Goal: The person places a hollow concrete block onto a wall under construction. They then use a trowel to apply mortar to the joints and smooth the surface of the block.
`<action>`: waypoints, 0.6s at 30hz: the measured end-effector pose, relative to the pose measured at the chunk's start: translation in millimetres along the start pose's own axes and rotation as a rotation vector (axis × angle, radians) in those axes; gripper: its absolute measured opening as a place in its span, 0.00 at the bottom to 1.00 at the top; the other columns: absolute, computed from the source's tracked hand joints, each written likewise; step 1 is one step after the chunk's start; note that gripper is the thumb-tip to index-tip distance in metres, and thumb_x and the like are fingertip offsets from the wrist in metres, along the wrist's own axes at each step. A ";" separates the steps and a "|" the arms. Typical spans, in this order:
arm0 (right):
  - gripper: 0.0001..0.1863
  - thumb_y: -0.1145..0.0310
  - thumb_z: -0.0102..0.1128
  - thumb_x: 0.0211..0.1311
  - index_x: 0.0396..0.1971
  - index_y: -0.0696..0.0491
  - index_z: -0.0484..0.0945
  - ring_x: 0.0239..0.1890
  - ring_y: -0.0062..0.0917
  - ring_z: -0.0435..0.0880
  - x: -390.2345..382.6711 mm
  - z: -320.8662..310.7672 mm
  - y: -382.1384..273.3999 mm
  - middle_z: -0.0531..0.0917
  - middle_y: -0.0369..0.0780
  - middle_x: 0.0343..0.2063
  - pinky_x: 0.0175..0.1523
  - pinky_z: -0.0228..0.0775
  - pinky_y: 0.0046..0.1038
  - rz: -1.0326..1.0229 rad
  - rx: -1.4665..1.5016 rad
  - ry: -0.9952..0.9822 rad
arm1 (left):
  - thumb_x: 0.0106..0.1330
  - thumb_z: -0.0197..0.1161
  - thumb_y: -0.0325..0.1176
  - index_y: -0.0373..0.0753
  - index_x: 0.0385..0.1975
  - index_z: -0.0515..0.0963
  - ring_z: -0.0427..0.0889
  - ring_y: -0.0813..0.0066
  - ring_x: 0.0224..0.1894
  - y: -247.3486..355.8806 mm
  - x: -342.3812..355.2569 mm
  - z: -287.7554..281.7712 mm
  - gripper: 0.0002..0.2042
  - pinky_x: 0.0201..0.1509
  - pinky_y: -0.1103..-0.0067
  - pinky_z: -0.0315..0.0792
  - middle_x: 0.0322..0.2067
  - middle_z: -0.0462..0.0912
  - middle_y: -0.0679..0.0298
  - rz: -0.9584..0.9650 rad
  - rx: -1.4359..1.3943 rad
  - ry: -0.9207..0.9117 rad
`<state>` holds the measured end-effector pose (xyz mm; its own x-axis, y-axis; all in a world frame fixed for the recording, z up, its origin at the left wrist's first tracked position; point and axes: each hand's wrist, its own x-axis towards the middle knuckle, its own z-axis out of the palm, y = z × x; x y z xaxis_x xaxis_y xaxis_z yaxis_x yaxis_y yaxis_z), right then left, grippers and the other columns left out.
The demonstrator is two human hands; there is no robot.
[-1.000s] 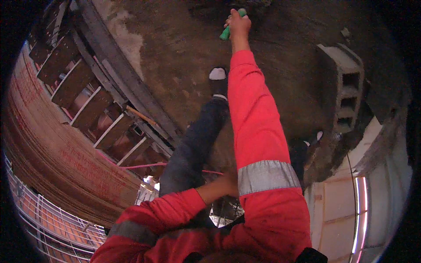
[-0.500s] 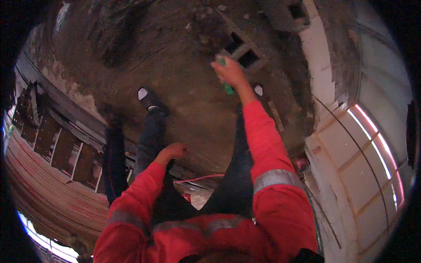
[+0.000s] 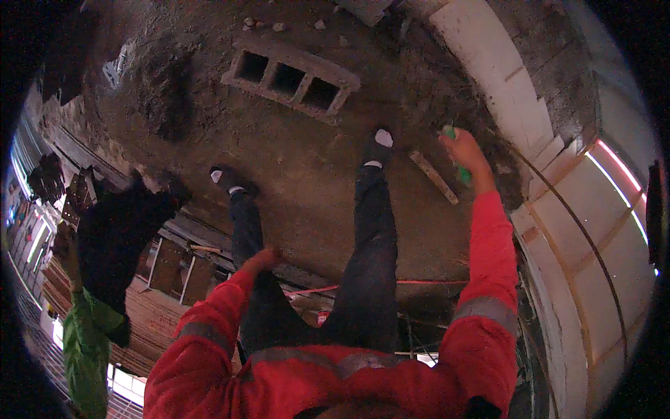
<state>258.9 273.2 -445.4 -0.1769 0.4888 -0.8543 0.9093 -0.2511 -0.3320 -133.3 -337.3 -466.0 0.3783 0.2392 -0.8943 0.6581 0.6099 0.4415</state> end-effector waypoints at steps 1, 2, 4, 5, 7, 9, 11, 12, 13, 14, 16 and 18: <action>0.15 0.58 0.59 0.52 0.25 0.57 0.72 0.19 0.26 0.74 16.7 -5.8 2.9 0.74 0.39 0.15 0.26 0.64 0.31 0.008 -0.012 -0.003 | 0.59 0.52 0.40 0.34 0.35 0.76 0.78 0.50 0.38 13.2 1.9 -1.9 0.15 0.42 0.63 0.71 0.35 0.79 0.48 -0.034 0.025 -0.011; 0.16 0.58 0.58 0.52 0.26 0.58 0.73 0.20 0.29 0.76 35.4 -10.4 4.0 0.76 0.41 0.16 0.28 0.66 0.33 -0.022 -0.008 0.000 | 0.59 0.51 0.40 0.34 0.34 0.76 0.78 0.50 0.38 26.8 4.0 -5.8 0.15 0.42 0.63 0.71 0.35 0.78 0.48 -0.065 0.053 -0.016; 0.17 0.58 0.57 0.53 0.29 0.59 0.73 0.26 0.39 0.79 68.6 -15.0 2.4 0.78 0.47 0.20 0.32 0.68 0.37 -0.130 -0.188 0.182 | 0.60 0.51 0.40 0.34 0.33 0.77 0.78 0.50 0.38 53.2 10.5 -14.6 0.15 0.42 0.62 0.71 0.36 0.78 0.47 -0.084 0.044 -0.063; 0.18 0.58 0.57 0.53 0.30 0.60 0.74 0.29 0.43 0.80 86.4 -15.3 -0.7 0.79 0.50 0.23 0.35 0.69 0.39 -0.150 -0.283 0.251 | 0.60 0.51 0.41 0.34 0.33 0.77 0.77 0.50 0.39 64.0 15.7 -20.5 0.16 0.43 0.62 0.70 0.37 0.78 0.47 -0.094 0.015 -0.114; 0.19 0.58 0.56 0.54 0.34 0.62 0.74 0.37 0.49 0.77 122.8 -11.5 -13.7 0.79 0.54 0.30 0.41 0.68 0.43 -0.189 -0.351 0.304 | 0.61 0.51 0.44 0.33 0.36 0.76 0.77 0.51 0.41 83.5 22.5 -31.4 0.18 0.44 0.63 0.70 0.38 0.77 0.47 -0.203 -0.191 -0.128; 0.19 0.58 0.56 0.54 0.35 0.61 0.74 0.38 0.48 0.77 148.8 -0.3 -24.7 0.79 0.54 0.31 0.41 0.69 0.43 -0.273 -0.320 0.426 | 0.62 0.51 0.46 0.33 0.37 0.75 0.76 0.51 0.42 101.9 27.3 -43.2 0.19 0.46 0.64 0.69 0.38 0.77 0.47 -0.210 -0.260 -0.127; 0.19 0.59 0.55 0.54 0.35 0.61 0.73 0.37 0.47 0.78 162.1 13.6 -28.3 0.79 0.54 0.33 0.41 0.69 0.43 -0.281 -0.283 0.521 | 0.62 0.51 0.46 0.33 0.38 0.75 0.76 0.50 0.42 118.4 26.9 -54.7 0.20 0.46 0.64 0.69 0.38 0.77 0.47 -0.116 -0.199 -0.114; 0.19 0.59 0.55 0.54 0.36 0.62 0.73 0.37 0.47 0.78 165.8 20.0 -27.7 0.79 0.54 0.33 0.40 0.70 0.43 -0.282 -0.248 0.565 | 0.62 0.51 0.46 0.33 0.38 0.75 0.76 0.50 0.42 125.3 25.9 -59.7 0.20 0.46 0.64 0.69 0.38 0.77 0.47 -0.172 -0.188 -0.124; 0.19 0.60 0.54 0.55 0.36 0.62 0.72 0.36 0.46 0.79 167.4 25.9 -25.7 0.79 0.53 0.34 0.40 0.71 0.42 -0.284 -0.210 0.602 | 0.62 0.51 0.46 0.33 0.38 0.75 0.76 0.50 0.42 130.7 23.2 -62.1 0.19 0.46 0.65 0.69 0.38 0.77 0.48 -0.228 -0.180 -0.134; 0.19 0.60 0.54 0.55 0.37 0.62 0.72 0.37 0.46 0.79 168.0 30.5 -22.1 0.79 0.53 0.34 0.41 0.71 0.42 -0.253 -0.246 0.603 | 0.62 0.51 0.46 0.33 0.38 0.75 0.76 0.49 0.42 133.7 22.2 -63.5 0.19 0.46 0.65 0.69 0.38 0.77 0.48 -0.245 -0.173 -0.132; 0.20 0.60 0.54 0.55 0.40 0.62 0.73 0.38 0.46 0.79 165.9 37.3 -13.0 0.79 0.52 0.34 0.42 0.71 0.41 -0.179 -0.315 0.601 | 0.62 0.51 0.45 0.34 0.39 0.75 0.76 0.49 0.43 132.7 21.9 -60.9 0.19 0.47 0.65 0.69 0.39 0.77 0.48 -0.256 -0.197 -0.194; 0.23 0.58 0.54 0.55 0.43 0.62 0.72 0.38 0.46 0.79 158.8 42.2 -2.8 0.79 0.53 0.34 0.43 0.71 0.41 -0.228 -0.287 0.690 | 0.62 0.51 0.45 0.34 0.39 0.75 0.76 0.49 0.43 122.4 26.8 -51.8 0.18 0.47 0.65 0.69 0.39 0.77 0.48 -0.187 -0.158 -0.187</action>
<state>212.3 316.3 -596.9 -0.1827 0.9350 -0.3041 0.9571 0.0984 -0.2724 -76.3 -217.2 -439.7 0.3831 -0.0224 -0.9234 0.6239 0.7435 0.2408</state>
